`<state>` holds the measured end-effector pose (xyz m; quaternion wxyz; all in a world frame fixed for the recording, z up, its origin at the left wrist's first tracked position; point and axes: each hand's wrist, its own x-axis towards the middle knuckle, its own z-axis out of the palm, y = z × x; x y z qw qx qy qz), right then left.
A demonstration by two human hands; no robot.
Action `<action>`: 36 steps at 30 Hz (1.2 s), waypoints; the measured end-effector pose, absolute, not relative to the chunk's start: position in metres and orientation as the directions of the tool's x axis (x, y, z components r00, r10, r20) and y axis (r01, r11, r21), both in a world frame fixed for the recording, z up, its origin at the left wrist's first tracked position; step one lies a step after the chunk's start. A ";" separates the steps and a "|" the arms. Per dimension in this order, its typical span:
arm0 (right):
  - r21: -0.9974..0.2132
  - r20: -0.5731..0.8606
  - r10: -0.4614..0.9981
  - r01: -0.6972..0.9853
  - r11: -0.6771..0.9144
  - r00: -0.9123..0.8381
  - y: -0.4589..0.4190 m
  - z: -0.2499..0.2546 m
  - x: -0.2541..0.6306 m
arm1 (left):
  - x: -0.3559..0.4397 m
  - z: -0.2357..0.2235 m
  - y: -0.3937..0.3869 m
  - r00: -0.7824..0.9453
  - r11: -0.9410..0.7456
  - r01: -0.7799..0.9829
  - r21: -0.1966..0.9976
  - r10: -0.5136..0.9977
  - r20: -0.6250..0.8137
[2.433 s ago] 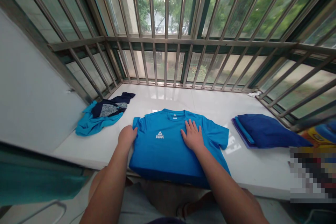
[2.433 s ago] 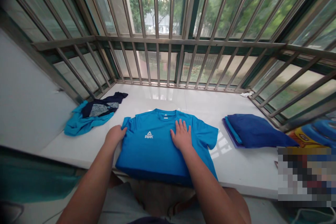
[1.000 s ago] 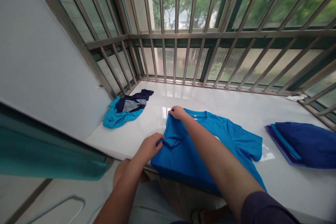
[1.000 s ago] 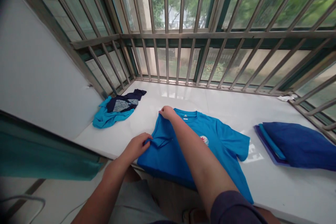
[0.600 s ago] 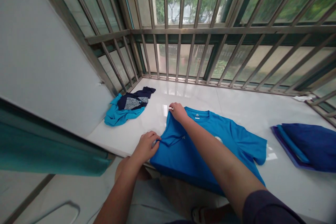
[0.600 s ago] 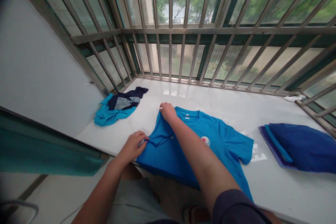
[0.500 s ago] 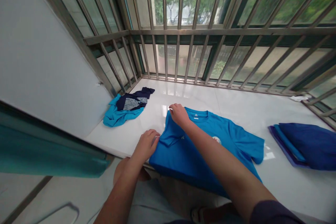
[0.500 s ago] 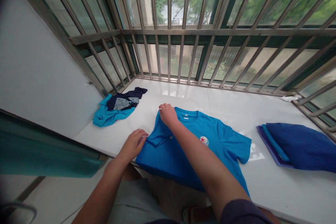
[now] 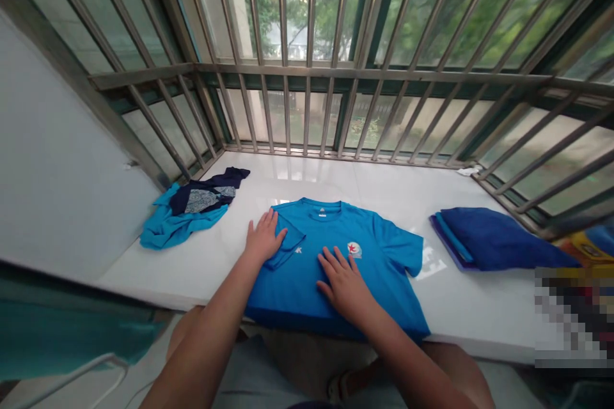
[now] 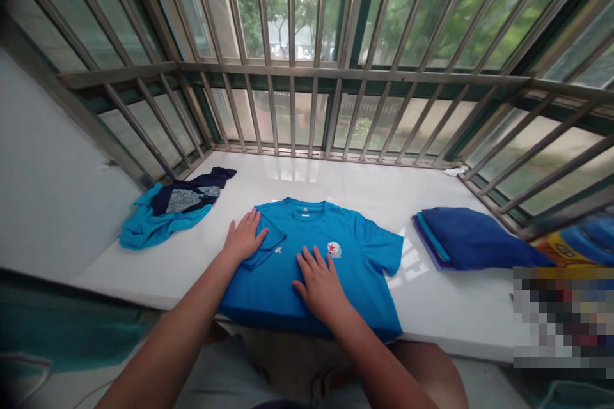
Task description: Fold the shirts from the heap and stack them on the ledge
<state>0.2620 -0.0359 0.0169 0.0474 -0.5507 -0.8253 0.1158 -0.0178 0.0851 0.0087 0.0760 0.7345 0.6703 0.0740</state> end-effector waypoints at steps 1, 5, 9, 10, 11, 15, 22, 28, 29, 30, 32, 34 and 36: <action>-0.232 -0.037 0.941 0.919 0.319 -0.336 -0.038 0.018 0.280 | -0.015 0.009 0.086 0.074 -0.076 0.978 0.194 0.997 0.016; -0.175 0.101 0.991 0.982 -0.071 0.090 -0.030 0.035 0.362 | 0.015 0.016 0.087 0.125 -0.145 0.974 0.173 0.985 0.118; -0.135 0.072 0.825 0.825 -0.548 0.560 -0.004 0.053 0.425 | 0.084 0.022 0.089 0.427 -0.456 0.849 0.266 0.889 0.164; -0.124 0.002 0.799 0.793 -0.597 0.601 0.003 0.056 0.433 | 0.108 0.023 0.089 0.510 -0.536 0.792 0.293 0.844 0.166; -0.117 -0.072 0.789 0.780 -0.615 0.611 0.010 0.057 0.439 | 0.132 0.023 0.091 0.589 -0.608 0.728 0.318 0.791 0.165; -0.144 -0.188 0.820 0.810 -0.568 0.541 0.033 0.058 0.445 | 0.222 0.023 0.100 0.698 -0.703 0.617 0.354 0.696 0.166; -0.273 -0.035 0.822 0.786 -0.555 0.568 0.035 0.063 0.443 | 0.259 0.008 0.109 0.641 -0.631 0.633 0.449 0.752 0.153; -0.310 0.125 0.991 0.947 0.086 -0.050 -0.001 0.057 0.398 | 0.254 0.012 0.127 0.574 -0.522 0.630 0.575 0.811 0.108; -0.295 0.107 0.971 0.926 0.237 -0.214 -0.011 0.056 0.391 | 0.253 0.014 0.133 0.544 -0.484 0.640 0.597 0.834 0.093; -0.293 0.078 0.938 0.892 0.344 -0.336 -0.023 0.054 0.385 | 0.253 0.016 0.140 0.510 -0.441 0.651 0.618 0.857 0.075; -0.326 0.050 0.892 0.837 0.439 -0.449 -0.044 0.053 0.382 | 0.252 0.020 0.153 0.448 -0.359 0.667 0.653 0.893 0.034; -0.355 0.078 0.904 0.836 0.420 -0.421 -0.059 0.053 0.388 | 0.253 0.022 0.163 0.411 -0.302 0.674 0.675 0.912 -0.002; -0.348 0.123 0.955 0.889 0.297 -0.271 -0.064 0.053 0.401 | 0.256 0.024 0.169 0.401 -0.276 0.674 0.686 0.916 -0.026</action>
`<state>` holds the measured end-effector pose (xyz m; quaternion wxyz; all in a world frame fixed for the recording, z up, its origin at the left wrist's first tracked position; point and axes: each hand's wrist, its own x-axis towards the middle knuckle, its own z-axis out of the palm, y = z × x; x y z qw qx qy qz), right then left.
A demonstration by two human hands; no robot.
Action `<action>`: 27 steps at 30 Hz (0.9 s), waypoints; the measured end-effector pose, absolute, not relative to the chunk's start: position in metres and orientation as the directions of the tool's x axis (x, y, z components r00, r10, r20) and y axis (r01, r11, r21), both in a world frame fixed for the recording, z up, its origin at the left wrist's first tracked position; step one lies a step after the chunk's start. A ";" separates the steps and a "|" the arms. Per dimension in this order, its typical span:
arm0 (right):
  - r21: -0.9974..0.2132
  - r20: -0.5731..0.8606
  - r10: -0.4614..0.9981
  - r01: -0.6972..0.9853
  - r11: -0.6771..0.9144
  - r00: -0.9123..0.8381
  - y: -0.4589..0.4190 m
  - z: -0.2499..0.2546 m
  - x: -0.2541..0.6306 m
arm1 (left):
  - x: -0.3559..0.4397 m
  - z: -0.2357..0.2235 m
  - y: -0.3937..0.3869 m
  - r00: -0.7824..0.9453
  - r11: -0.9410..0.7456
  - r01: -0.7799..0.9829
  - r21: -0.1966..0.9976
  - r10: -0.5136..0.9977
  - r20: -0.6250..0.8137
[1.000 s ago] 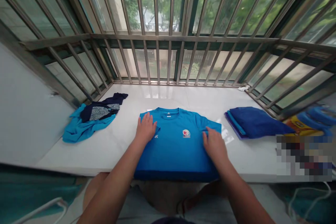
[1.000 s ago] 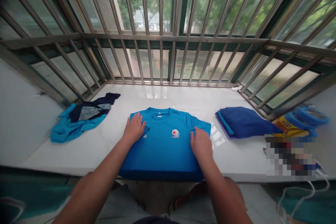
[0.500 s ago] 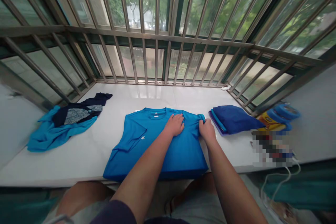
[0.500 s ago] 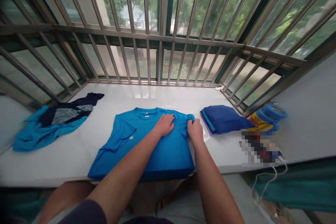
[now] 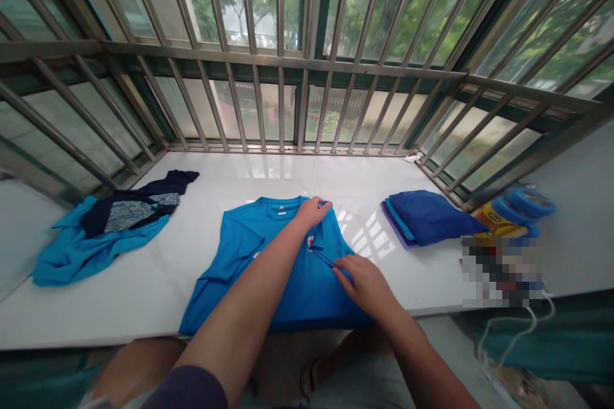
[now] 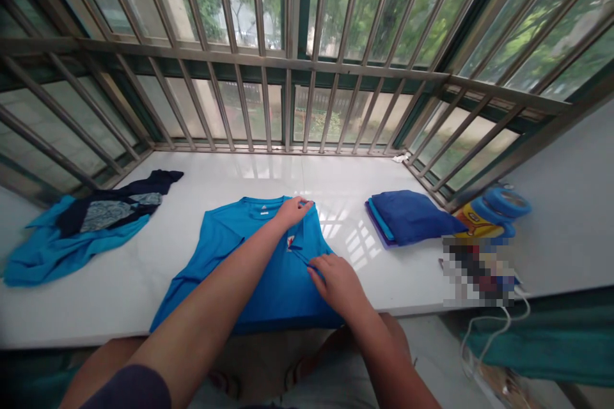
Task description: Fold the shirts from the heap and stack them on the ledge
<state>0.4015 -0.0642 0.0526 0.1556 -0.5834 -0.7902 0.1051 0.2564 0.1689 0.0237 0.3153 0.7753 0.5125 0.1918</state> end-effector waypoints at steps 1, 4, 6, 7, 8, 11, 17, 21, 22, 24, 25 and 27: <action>-0.340 0.143 0.977 0.919 0.200 -0.160 -0.063 0.052 0.409 | 0.259 0.024 0.171 0.403 -0.272 0.673 0.688 0.915 -0.032; -0.336 0.144 0.978 0.937 -0.096 0.152 -0.050 0.049 0.425 | 0.272 0.026 0.175 0.423 -0.281 0.671 0.687 0.905 -0.043; -0.354 0.090 0.965 0.913 -0.202 0.248 -0.040 0.044 0.427 | 0.282 0.028 0.179 0.438 -0.292 0.672 0.680 0.898 -0.047; -0.364 0.050 0.964 0.904 -0.225 0.260 -0.035 0.042 0.427 | 0.285 0.028 0.181 0.445 -0.299 0.673 0.676 0.894 -0.048; -0.370 0.009 0.966 0.898 -0.238 0.260 -0.031 0.039 0.426 | 0.288 0.029 0.184 0.453 -0.307 0.674 0.672 0.891 -0.047; -0.332 -0.059 0.961 0.902 -0.275 0.272 -0.027 0.034 0.425 | 0.290 0.030 0.192 0.462 -0.324 0.686 0.651 0.886 -0.046; -0.154 0.086 0.927 0.924 -0.350 0.366 -0.037 0.038 0.425 | 0.280 0.034 0.201 0.381 -0.302 0.763 0.572 0.924 -0.021; -0.157 0.111 0.986 0.982 -0.106 0.124 -0.046 0.043 0.405 | 0.276 0.043 0.189 0.370 -0.306 0.801 0.514 0.929 -0.023; -0.148 0.090 0.994 0.987 -0.055 0.069 -0.048 0.042 0.399 | 0.275 0.045 0.182 0.387 -0.316 0.806 0.500 0.921 -0.042; -0.123 0.035 0.999 0.992 -0.002 0.006 -0.051 0.039 0.391 | 0.271 0.046 0.164 0.451 -0.358 0.803 0.477 0.888 -0.092; -0.113 0.012 1.000 0.993 0.014 -0.012 -0.052 0.036 0.389 | 0.269 0.046 0.153 0.490 -0.388 0.794 0.469 0.864 -0.115; -0.111 0.002 0.999 0.993 0.035 -0.035 -0.053 0.031 0.389 | 0.262 0.045 0.133 0.570 -0.454 0.760 0.464 0.810 -0.140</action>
